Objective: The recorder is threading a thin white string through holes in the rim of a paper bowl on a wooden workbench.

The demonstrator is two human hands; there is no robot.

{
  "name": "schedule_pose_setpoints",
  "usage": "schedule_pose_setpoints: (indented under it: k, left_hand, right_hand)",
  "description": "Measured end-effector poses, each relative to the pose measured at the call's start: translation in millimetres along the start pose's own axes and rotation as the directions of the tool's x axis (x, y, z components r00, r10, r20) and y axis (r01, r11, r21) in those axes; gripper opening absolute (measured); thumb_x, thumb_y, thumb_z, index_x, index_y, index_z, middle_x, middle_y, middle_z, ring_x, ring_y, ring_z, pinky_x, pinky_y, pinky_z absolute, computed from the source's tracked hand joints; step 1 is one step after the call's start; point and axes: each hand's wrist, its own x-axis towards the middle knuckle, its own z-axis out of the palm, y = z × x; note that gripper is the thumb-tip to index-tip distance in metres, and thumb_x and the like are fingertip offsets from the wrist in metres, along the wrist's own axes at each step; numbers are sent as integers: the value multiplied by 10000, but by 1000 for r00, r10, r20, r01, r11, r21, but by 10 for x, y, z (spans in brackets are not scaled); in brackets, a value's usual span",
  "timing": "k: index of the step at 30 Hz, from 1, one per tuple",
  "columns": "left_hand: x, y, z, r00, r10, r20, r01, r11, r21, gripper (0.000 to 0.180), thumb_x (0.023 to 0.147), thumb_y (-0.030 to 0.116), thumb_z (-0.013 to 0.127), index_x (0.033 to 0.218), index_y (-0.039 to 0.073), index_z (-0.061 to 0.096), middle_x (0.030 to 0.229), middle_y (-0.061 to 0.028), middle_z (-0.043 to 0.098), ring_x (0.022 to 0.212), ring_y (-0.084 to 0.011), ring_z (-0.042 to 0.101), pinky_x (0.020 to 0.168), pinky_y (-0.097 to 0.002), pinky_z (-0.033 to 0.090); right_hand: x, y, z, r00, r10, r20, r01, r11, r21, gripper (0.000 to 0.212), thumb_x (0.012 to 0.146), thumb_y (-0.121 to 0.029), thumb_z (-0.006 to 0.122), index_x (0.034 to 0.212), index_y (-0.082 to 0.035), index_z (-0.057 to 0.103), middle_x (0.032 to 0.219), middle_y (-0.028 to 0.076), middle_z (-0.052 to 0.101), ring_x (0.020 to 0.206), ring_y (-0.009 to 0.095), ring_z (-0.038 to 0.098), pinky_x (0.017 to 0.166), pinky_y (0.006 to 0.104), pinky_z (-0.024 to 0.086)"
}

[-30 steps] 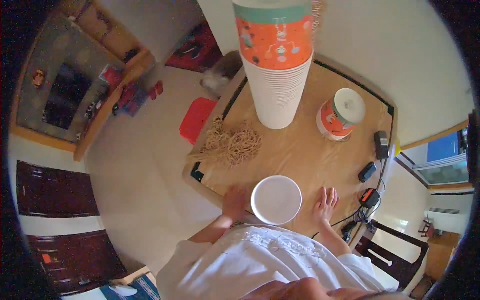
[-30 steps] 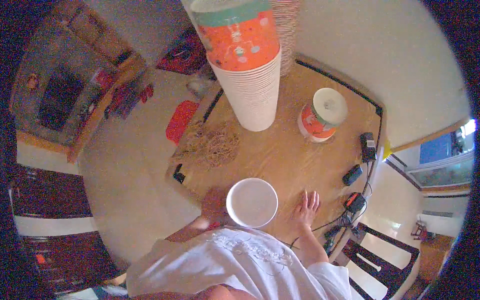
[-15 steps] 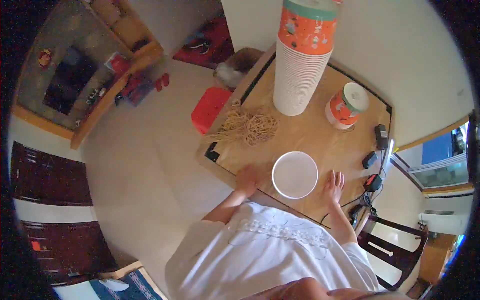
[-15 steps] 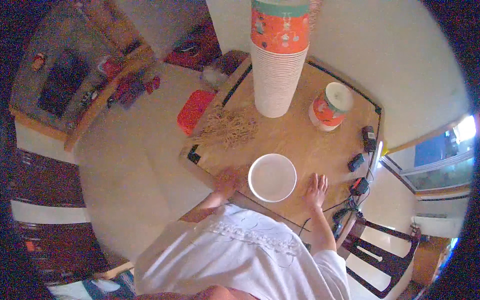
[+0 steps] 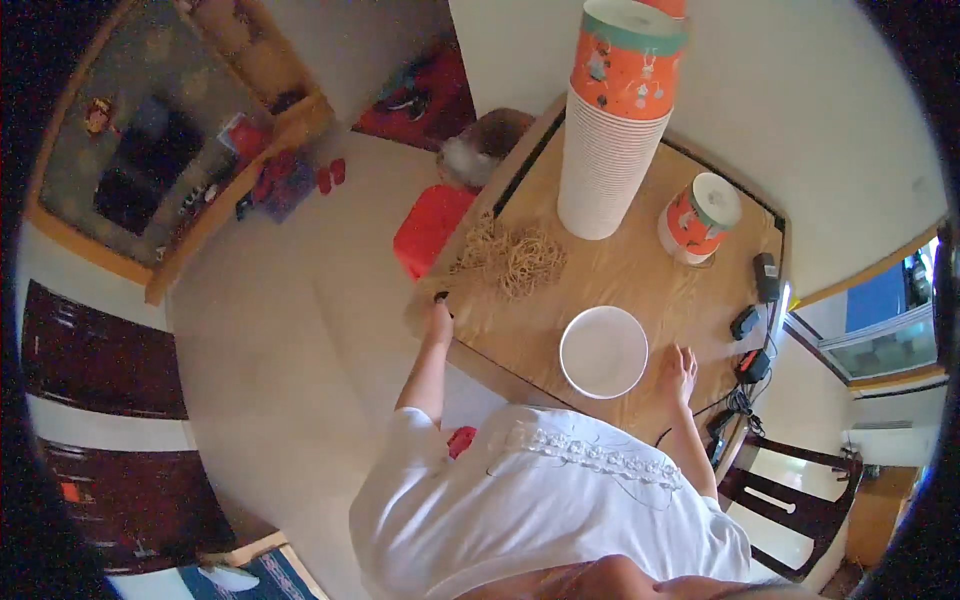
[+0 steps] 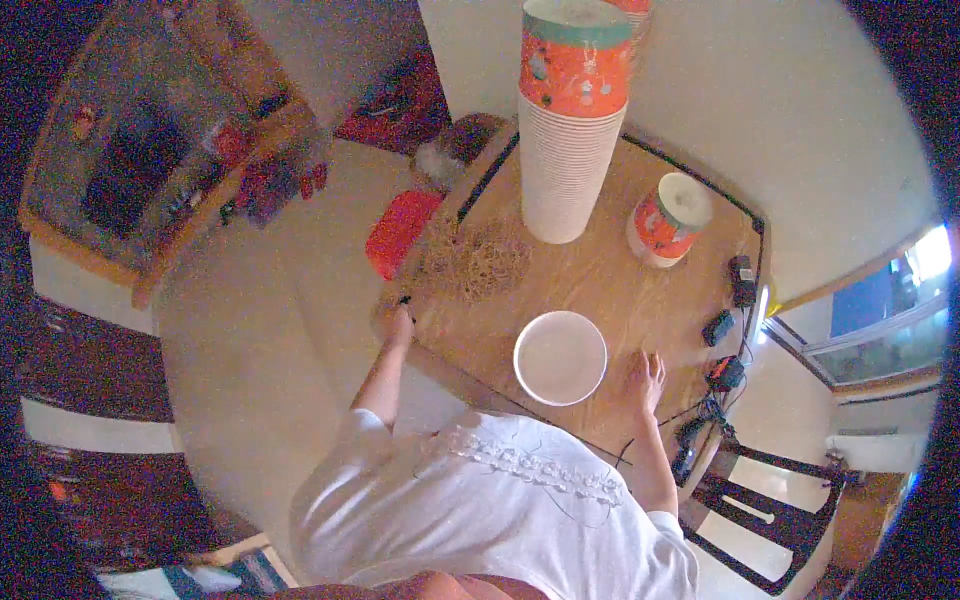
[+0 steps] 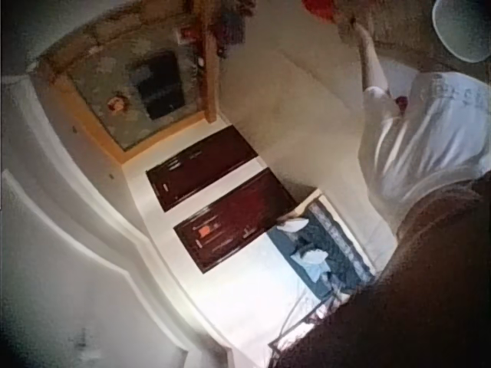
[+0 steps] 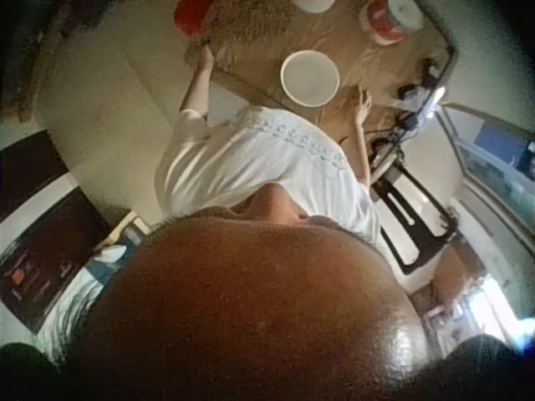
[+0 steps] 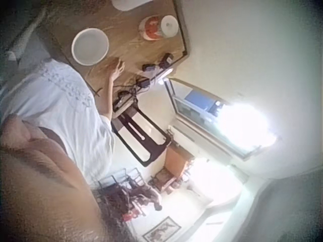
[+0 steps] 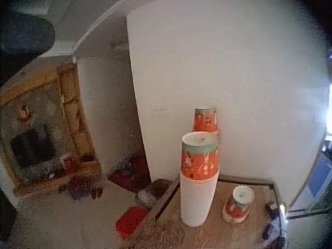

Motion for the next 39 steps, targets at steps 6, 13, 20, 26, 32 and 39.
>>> schedule_pose_setpoints:
  k: [6,13,20,26,32,39]
  left_hand:
    - [231,522,-879,901,-72,427,51,997,61,269,777,261,570,842,4,616,767,-113,624,795,-242,593,703,-356,452]
    - [587,1057,-2620,975,162,155,154,18,-988,70,778,95,570,847,81,577,1140,-103,527,1024,-205,502,879,-341,403]
    - [769,1270,-3266,944,209,-256,-30,-717,-696,133,820,144,486,918,66,532,993,-127,585,994,-265,530,986,-502,277]
    - [695,1661,-3855,926,264,-270,-122,-467,-876,204,859,236,487,954,55,476,549,23,389,433,-49,316,379,-201,212]
    - [-248,2115,-2272,765,528,369,429,11,-903,531,914,444,322,1293,74,296,564,43,397,478,-45,350,440,-183,290]
    - [-575,2170,-2075,871,412,269,282,30,-959,529,927,369,335,1354,82,209,682,23,423,592,-50,363,524,-186,305]
  right_hand:
    - [66,25,-211,981,177,-82,-148,950,273,357,738,-62,555,1093,-86,528,1112,154,497,1048,340,450,895,395,372]
    - [464,-697,-1161,918,237,-319,89,660,746,159,862,-83,491,986,-20,568,954,82,540,915,179,519,824,297,414]
    - [465,-1667,-1735,948,125,-293,175,563,807,100,830,-19,504,894,1,578,898,86,563,888,168,524,769,262,414]
    - [240,-2168,-1981,962,-85,-260,269,462,845,143,858,6,440,907,17,573,940,79,565,881,140,533,780,250,417]
    - [-25,-2495,-1722,951,-292,101,-54,163,985,327,839,-27,529,1151,5,439,988,63,528,920,125,524,844,269,416]
    - [-111,-2458,-1494,940,-308,146,-81,213,974,285,785,-111,635,1031,-4,539,921,68,575,847,158,565,745,287,465]
